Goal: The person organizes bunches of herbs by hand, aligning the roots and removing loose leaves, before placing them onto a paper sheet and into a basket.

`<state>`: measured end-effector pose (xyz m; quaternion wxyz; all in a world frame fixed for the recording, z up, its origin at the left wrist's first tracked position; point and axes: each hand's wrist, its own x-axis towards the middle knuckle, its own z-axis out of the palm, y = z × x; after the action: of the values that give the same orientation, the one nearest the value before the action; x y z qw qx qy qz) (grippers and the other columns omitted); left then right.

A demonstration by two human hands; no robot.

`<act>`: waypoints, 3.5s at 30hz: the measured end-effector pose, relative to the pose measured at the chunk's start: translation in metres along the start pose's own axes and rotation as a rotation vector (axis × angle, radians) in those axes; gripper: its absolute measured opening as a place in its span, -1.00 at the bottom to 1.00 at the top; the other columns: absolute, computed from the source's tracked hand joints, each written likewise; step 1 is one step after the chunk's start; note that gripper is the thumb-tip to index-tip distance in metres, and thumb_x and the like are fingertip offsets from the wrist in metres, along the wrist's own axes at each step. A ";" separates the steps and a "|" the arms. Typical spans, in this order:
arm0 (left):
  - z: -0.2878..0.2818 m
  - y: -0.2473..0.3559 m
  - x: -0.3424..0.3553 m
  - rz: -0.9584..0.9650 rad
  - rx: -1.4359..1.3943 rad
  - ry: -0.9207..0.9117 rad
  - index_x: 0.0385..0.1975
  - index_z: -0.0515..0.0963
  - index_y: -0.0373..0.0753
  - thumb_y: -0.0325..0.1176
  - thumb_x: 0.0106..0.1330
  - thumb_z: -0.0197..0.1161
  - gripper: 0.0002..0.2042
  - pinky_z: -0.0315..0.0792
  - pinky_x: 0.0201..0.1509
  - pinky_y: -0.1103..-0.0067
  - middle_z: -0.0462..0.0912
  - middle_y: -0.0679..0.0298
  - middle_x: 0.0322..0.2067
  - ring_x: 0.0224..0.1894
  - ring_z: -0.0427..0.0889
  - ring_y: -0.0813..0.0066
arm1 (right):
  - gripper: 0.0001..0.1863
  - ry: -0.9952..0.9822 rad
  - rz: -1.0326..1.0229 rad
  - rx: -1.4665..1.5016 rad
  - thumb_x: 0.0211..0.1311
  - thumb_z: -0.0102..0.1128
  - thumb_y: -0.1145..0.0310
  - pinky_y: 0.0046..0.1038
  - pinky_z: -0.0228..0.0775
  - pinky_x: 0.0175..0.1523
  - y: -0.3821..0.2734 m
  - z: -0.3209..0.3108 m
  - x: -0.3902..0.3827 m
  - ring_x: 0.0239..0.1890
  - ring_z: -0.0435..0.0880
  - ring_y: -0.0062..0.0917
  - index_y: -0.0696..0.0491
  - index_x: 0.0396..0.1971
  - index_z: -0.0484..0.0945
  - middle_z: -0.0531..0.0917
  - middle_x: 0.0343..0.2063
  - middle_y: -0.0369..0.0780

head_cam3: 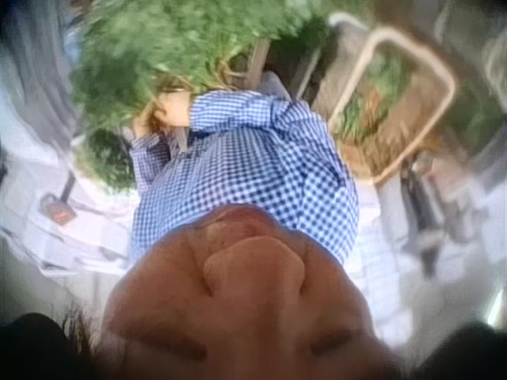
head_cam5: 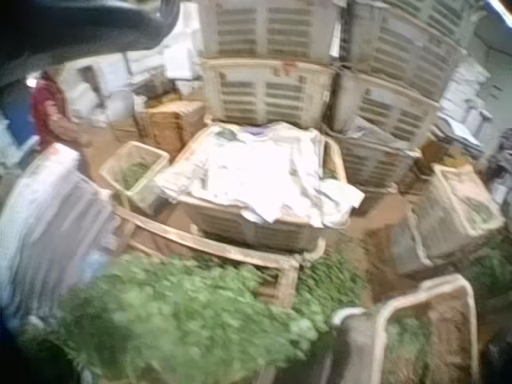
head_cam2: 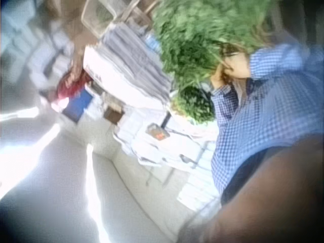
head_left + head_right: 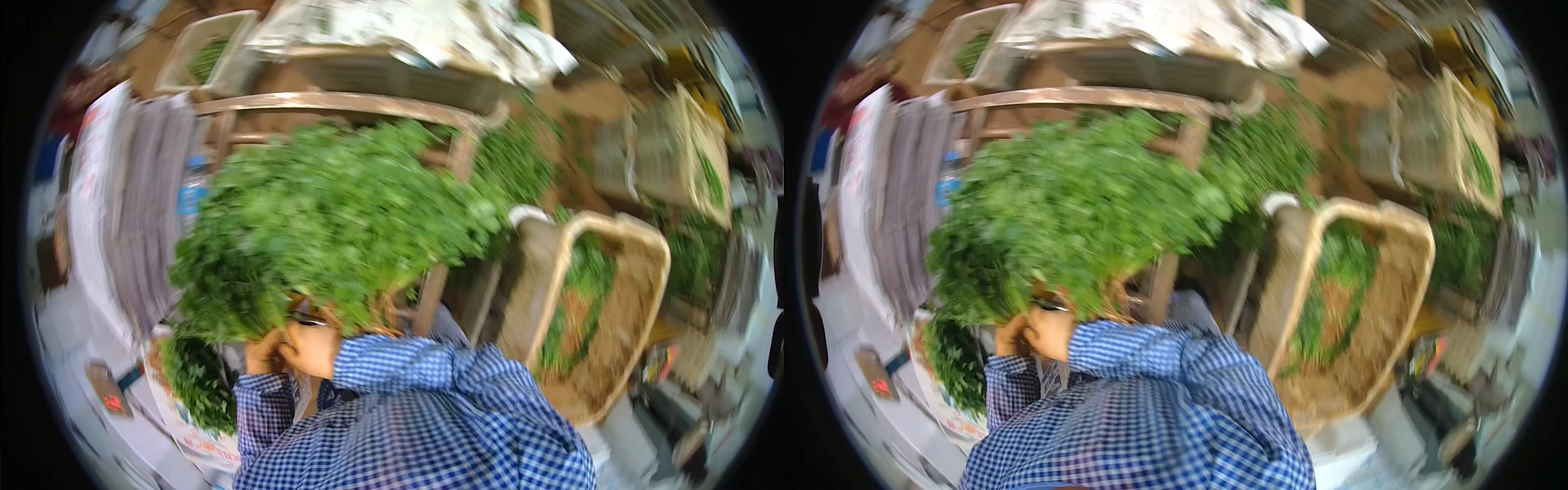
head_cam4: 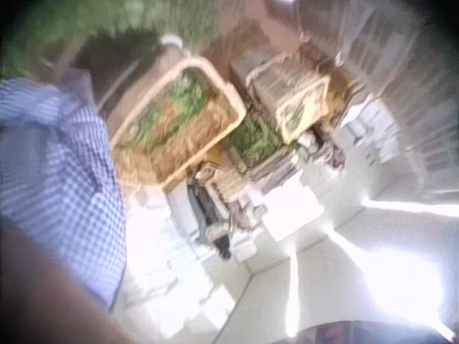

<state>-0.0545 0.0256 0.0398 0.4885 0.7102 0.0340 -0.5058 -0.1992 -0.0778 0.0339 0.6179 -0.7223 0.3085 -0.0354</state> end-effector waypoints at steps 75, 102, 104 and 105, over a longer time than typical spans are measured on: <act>0.014 0.025 -0.002 -0.069 -0.197 -0.248 -0.19 0.61 -0.49 -0.54 0.20 0.33 -0.78 0.61 -0.39 0.50 0.71 0.05 -0.35 -0.45 0.68 0.31 | -0.34 0.466 0.167 -0.435 0.29 0.18 -0.05 -0.34 0.53 -0.37 -0.086 -0.040 -0.001 -0.51 0.69 -0.39 -0.04 0.29 0.32 0.70 -0.51 -0.18; 0.005 0.029 0.002 -0.205 -0.218 -0.321 -0.21 0.59 -0.58 -0.53 0.23 0.34 -0.78 0.65 -0.45 0.55 0.71 0.02 -0.36 -0.52 0.67 0.34 | -0.76 0.386 0.219 0.242 0.34 0.20 0.26 -0.52 0.53 -0.58 -0.106 -0.084 -0.124 -0.62 0.67 -0.54 0.15 -0.21 0.59 0.71 -0.52 -0.22; 0.011 0.030 0.003 -0.191 -0.177 -0.340 -0.18 0.61 -0.54 -0.51 0.25 0.32 -0.77 0.60 -0.45 0.59 0.72 0.05 -0.36 -0.52 0.65 0.39 | -0.69 0.527 -0.260 0.748 0.39 0.14 0.24 -0.55 0.47 -0.63 -0.089 -0.133 -0.132 -0.67 0.61 -0.59 0.14 -0.02 0.54 0.68 -0.53 -0.23; 0.013 0.028 0.005 -0.186 -0.157 -0.352 -0.16 0.62 -0.52 -0.49 0.26 0.31 -0.77 0.57 -0.46 0.61 0.72 0.06 -0.36 -0.52 0.64 0.41 | -0.64 0.604 -0.461 0.972 0.41 0.11 0.25 -0.56 0.45 -0.65 -0.083 -0.151 -0.131 -0.70 0.58 -0.60 0.14 0.08 0.50 0.67 -0.54 -0.23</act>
<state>-0.0458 -0.0004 0.0546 0.4918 0.5645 0.0531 -0.6608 -0.3374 -0.1415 0.1888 0.7382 -0.3642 0.2543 -0.5077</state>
